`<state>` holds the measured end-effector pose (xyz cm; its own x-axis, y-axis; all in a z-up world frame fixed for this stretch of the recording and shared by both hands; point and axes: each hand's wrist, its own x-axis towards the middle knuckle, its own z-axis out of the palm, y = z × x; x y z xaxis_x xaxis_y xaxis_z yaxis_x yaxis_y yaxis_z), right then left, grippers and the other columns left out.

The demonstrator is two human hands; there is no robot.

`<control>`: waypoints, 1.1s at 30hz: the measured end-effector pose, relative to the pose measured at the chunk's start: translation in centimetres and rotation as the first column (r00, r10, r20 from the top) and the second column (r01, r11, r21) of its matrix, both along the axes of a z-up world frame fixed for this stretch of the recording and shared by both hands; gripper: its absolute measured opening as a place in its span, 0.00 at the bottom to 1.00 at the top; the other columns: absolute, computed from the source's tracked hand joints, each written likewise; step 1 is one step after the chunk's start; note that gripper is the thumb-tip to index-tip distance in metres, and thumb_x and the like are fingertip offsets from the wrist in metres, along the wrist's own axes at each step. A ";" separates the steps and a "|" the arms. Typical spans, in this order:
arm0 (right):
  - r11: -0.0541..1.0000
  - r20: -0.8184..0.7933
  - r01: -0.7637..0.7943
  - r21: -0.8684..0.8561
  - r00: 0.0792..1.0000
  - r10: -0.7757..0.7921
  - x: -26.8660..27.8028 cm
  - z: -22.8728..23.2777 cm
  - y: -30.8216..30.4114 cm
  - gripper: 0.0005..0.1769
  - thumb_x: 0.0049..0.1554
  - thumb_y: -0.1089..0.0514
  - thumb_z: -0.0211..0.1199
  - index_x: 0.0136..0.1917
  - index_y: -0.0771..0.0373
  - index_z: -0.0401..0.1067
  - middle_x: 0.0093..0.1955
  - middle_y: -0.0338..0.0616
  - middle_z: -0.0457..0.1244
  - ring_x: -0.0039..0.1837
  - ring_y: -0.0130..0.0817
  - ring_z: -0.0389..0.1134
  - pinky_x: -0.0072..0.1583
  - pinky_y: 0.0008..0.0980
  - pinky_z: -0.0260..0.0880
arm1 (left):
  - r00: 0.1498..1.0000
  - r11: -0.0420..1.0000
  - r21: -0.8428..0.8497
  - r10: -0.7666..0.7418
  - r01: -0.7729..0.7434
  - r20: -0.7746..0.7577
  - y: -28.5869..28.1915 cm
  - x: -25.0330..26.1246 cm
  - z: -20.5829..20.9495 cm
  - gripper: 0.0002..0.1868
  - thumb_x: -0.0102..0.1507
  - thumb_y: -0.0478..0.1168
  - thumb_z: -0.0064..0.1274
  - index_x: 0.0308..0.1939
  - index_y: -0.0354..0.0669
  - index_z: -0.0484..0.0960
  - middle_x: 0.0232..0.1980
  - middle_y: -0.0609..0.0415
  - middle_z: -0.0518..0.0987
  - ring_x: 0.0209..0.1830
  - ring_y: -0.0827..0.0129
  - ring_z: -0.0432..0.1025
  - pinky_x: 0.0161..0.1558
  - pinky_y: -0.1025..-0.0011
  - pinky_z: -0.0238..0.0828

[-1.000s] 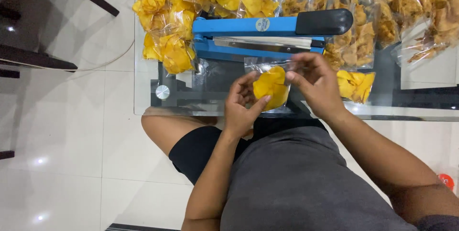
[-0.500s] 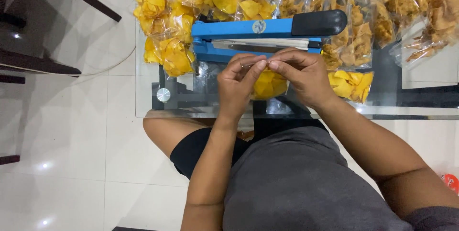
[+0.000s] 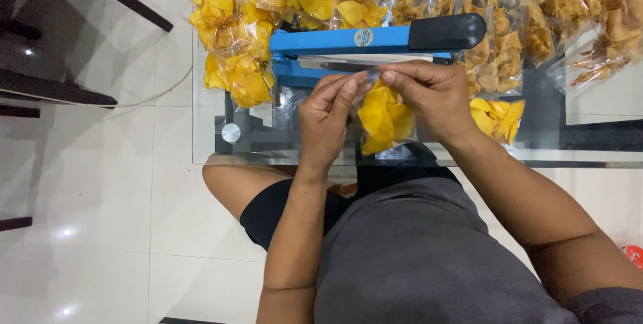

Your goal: Manually filling small plastic bags with yellow chips and sealing them using an impulse sealer.

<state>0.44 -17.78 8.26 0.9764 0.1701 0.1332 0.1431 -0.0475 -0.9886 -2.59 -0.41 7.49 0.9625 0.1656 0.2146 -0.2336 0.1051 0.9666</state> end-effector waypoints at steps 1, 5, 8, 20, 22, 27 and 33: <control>1.000 -0.035 0.015 -0.010 0.999 -0.015 0.2 0.0 -0.4 0.07 0.63 0.65 0.69 0.54 0.70 0.80 0.45 0.54 0.70 0.47 0.36 0.70 0.51 0.33 0.69 | 0.998 0.999 0.003 0.043 -0.043 -0.037 0.3 0.0 0.0 0.09 0.69 0.40 0.57 0.44 0.39 0.89 0.43 0.50 0.85 0.46 0.67 0.79 0.48 0.71 0.78; 0.998 -0.025 0.067 0.004 0.997 -0.067 -0.1 0.4 -0.3 0.08 0.62 0.66 0.72 0.54 0.69 0.81 0.44 0.50 0.71 0.48 0.28 0.69 0.52 0.28 0.70 | 0.986 0.987 -0.067 0.140 -0.146 -0.092 1.0 0.4 -0.5 0.06 0.60 0.36 0.68 0.37 0.36 0.89 0.34 0.52 0.83 0.36 0.73 0.79 0.40 0.73 0.80; 0.999 0.009 0.049 -0.012 0.999 -0.049 0.1 0.5 -0.5 0.07 0.65 0.67 0.66 0.56 0.72 0.79 0.46 0.56 0.71 0.49 0.38 0.72 0.54 0.34 0.72 | 0.986 0.983 -0.106 0.143 -0.152 -0.090 0.8 0.6 -0.5 0.06 0.64 0.36 0.63 0.37 0.35 0.87 0.34 0.50 0.83 0.36 0.70 0.80 0.38 0.72 0.82; 0.998 0.183 0.010 -0.068 0.983 0.003 1.2 0.3 -0.7 0.04 0.60 0.69 0.73 0.50 0.69 0.82 0.41 0.52 0.70 0.46 0.36 0.71 0.49 0.32 0.71 | 1.000 1.000 0.012 -0.015 0.015 -0.012 0.6 1.2 1.0 0.08 0.59 0.38 0.69 0.39 0.38 0.89 0.35 0.54 0.81 0.38 0.76 0.77 0.42 0.78 0.78; 0.997 0.194 0.003 -0.074 0.981 0.012 0.9 0.8 -0.6 0.04 0.61 0.69 0.73 0.51 0.69 0.82 0.41 0.52 0.70 0.45 0.35 0.71 0.49 0.31 0.71 | 1.000 1.000 0.020 -0.015 0.015 -0.010 1.0 1.1 1.1 0.08 0.60 0.39 0.69 0.39 0.39 0.89 0.35 0.54 0.82 0.39 0.77 0.76 0.42 0.79 0.77; 0.996 0.218 -0.006 -0.091 0.976 0.026 0.9 1.5 -0.8 0.04 0.63 0.69 0.70 0.52 0.71 0.82 0.40 0.53 0.69 0.45 0.35 0.69 0.48 0.32 0.69 | 1.000 0.999 0.039 0.027 -0.028 0.005 1.6 1.1 1.6 0.07 0.59 0.38 0.70 0.37 0.39 0.90 0.32 0.54 0.80 0.35 0.80 0.72 0.38 0.80 0.73; 0.999 0.068 -0.029 -0.028 0.997 0.031 0.9 2.1 -0.4 0.08 0.64 0.66 0.69 0.56 0.70 0.80 0.41 0.50 0.68 0.45 0.30 0.68 0.48 0.29 0.70 | 0.995 0.995 0.011 0.103 -0.103 -0.007 1.6 1.2 1.7 0.08 0.60 0.38 0.70 0.35 0.37 0.89 0.28 0.53 0.80 0.30 0.78 0.73 0.35 0.79 0.74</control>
